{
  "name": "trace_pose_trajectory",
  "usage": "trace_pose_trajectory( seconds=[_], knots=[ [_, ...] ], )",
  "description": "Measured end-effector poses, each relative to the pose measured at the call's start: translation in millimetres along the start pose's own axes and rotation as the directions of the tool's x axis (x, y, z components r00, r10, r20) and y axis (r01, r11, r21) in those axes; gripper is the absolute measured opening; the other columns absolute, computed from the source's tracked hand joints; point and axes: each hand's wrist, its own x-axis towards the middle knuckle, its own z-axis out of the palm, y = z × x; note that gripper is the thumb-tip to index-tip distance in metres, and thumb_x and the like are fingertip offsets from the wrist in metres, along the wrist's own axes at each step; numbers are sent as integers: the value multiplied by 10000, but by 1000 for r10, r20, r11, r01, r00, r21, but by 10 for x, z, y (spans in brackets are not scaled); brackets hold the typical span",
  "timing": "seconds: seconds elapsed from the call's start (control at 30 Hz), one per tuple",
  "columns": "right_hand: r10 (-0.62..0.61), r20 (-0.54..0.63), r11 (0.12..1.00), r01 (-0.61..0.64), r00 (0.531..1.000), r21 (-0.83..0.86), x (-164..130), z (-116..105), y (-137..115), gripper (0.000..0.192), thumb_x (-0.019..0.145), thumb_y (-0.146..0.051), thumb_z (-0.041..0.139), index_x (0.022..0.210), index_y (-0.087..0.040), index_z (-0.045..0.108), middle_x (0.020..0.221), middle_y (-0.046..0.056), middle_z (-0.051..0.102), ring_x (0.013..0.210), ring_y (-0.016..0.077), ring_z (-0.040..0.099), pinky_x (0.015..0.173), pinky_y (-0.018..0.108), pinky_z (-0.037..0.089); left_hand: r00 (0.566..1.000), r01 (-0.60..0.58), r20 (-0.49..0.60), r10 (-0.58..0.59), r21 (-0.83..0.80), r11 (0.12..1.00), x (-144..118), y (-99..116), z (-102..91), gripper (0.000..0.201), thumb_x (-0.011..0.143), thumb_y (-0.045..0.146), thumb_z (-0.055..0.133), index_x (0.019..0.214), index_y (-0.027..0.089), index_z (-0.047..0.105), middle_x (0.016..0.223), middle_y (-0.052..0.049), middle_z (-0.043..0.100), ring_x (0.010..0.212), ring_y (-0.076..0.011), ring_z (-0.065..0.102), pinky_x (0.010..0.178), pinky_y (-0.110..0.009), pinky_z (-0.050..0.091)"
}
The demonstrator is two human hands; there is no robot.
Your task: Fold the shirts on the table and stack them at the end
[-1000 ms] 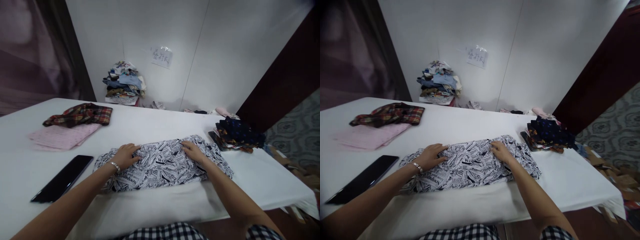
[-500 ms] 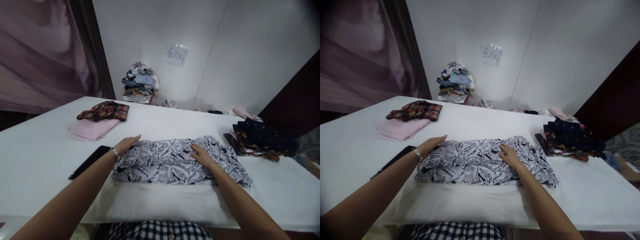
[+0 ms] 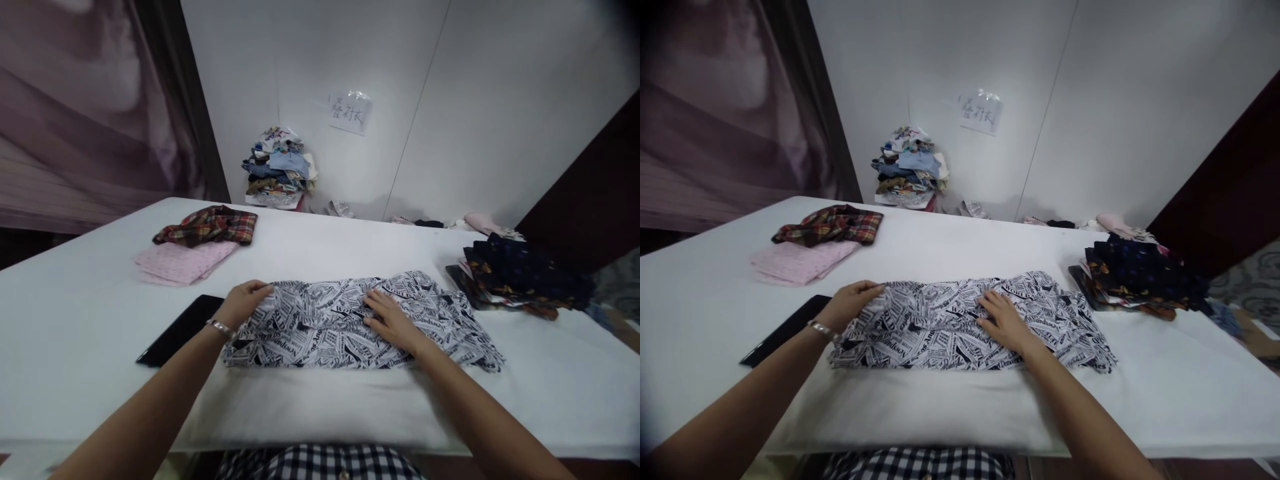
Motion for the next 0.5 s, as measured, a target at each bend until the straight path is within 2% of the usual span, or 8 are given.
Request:
trace_pose_trajectory(
  seconds=[0.03,0.1,0.2,0.3,0.4,0.5],
  knots=[
    [10,29,1000,-10,1000,-2,-7,15,12,565,907,-542,452,1415,-298,417,1516,52,319,1419,272,225,1153,508,157,1000,8,-5,-8,25,1000,15,-9,-28,477,723,595,462,841,182,670,806,-39,721,799,-212,653,703,-278,488],
    [44,88,999,-42,995,-21,-30,32,39,589,893,-549,473,1410,-270,433,1516,80,314,1418,295,222,1143,523,162,999,24,26,-30,209,978,29,-44,-80,470,740,582,450,821,178,676,825,-69,724,826,-246,659,729,-311,484],
    [73,124,997,-68,990,-45,-63,10,25,604,889,-553,472,1407,-242,442,1518,109,302,1419,310,212,1136,532,159,998,39,34,-60,443,896,-9,-100,-137,533,804,584,376,957,172,677,1014,-128,709,946,-311,648,803,-395,479],
    [63,59,997,-60,996,-52,-59,-23,-61,612,906,-578,410,1435,-272,389,1548,78,234,1436,296,154,1140,535,127,999,37,-6,-38,470,882,-71,-144,-142,693,836,630,305,1204,111,579,1257,-179,603,1117,-335,587,908,-441,464],
    [59,28,994,-56,998,-89,-43,18,-141,596,913,-577,397,1436,-291,382,1562,64,193,1442,304,108,1135,562,88,999,-40,33,27,513,857,-110,-206,-52,811,793,678,363,1302,59,489,1334,-206,540,1199,-345,536,971,-447,445],
    [81,91,992,-71,993,-108,-56,109,-162,600,906,-551,440,1427,-256,402,1547,110,232,1429,334,154,1118,590,111,992,-123,49,116,582,804,-120,-311,95,691,789,626,384,1268,148,524,1344,-156,550,1225,-340,514,965,-473,447]
  ],
)
